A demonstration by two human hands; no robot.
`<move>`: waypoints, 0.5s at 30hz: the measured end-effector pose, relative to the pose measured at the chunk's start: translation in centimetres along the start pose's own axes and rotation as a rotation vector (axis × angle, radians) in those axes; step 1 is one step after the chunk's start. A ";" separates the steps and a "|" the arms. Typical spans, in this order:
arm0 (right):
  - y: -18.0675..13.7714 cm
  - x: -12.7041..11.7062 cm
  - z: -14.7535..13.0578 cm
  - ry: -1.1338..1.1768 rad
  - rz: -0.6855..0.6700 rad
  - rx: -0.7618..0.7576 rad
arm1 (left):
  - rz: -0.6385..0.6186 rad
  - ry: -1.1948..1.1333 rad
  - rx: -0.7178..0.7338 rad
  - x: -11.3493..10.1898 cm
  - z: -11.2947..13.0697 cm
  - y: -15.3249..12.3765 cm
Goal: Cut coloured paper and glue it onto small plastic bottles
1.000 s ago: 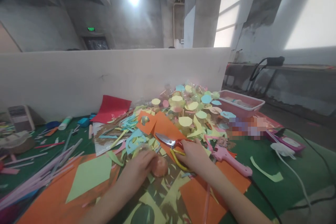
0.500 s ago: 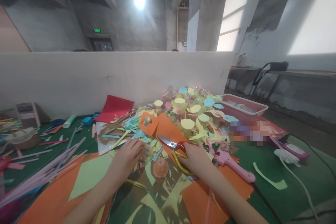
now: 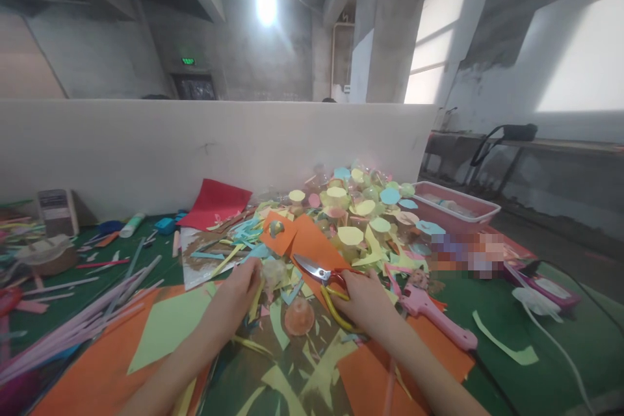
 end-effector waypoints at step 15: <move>-0.1 -0.3 0.1 0.005 0.009 -0.013 | 0.053 -0.111 -0.074 -1.1 -1.0 0.2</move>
Point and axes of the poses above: each hand's wrist, its own y-axis towards the middle knuckle, its own x-axis out of the palm, z = x × y, the point moved 10 cm from there along y, towards the middle knuckle, and after that the axes turned 8 degrees about -y, right-handed, at the moved point
